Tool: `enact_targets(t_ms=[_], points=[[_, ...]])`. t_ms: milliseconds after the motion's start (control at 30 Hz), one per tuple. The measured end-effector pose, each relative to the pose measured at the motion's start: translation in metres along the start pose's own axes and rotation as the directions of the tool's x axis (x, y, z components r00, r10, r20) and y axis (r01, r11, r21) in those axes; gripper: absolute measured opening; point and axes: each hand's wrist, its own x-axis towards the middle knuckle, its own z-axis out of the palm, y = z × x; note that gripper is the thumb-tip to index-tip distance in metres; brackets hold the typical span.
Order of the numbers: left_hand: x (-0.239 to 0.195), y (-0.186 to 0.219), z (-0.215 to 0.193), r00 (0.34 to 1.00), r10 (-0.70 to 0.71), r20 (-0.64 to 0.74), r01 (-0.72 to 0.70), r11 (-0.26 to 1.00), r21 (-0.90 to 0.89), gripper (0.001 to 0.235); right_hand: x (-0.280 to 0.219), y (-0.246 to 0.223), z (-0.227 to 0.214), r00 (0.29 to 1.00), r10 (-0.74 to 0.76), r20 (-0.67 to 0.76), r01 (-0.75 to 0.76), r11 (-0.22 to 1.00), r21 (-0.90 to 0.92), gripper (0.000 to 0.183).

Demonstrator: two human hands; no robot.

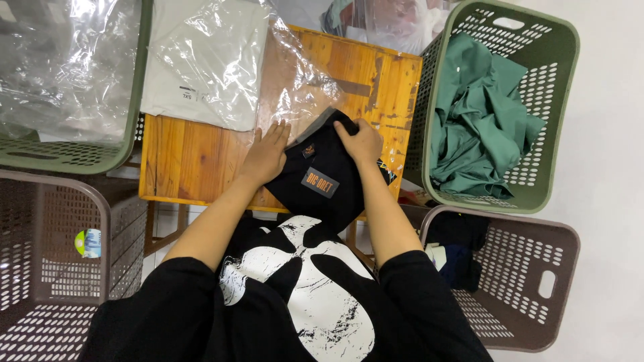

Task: The person is bagging folded t-shirts into plastic sleeves and placing them into a basket before starting to fold a new garment.

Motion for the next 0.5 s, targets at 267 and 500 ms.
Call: enact_targets(t_ms=[267, 500], points=[[0.006, -0.005, 0.012, 0.993, 0.115, -0.018, -0.112, 0.988, 0.105, 0.057, 0.020, -0.006, 0.016, 0.999, 0.044, 0.013, -0.042, 0.995, -0.087, 0.046], [-0.020, 0.000, 0.011, 0.983, 0.039, -0.178, 0.010, 0.964, 0.264, 0.045, 0.032, 0.013, 0.036, 0.990, 0.111, -0.090, -0.119, 0.988, -0.095, 0.054]])
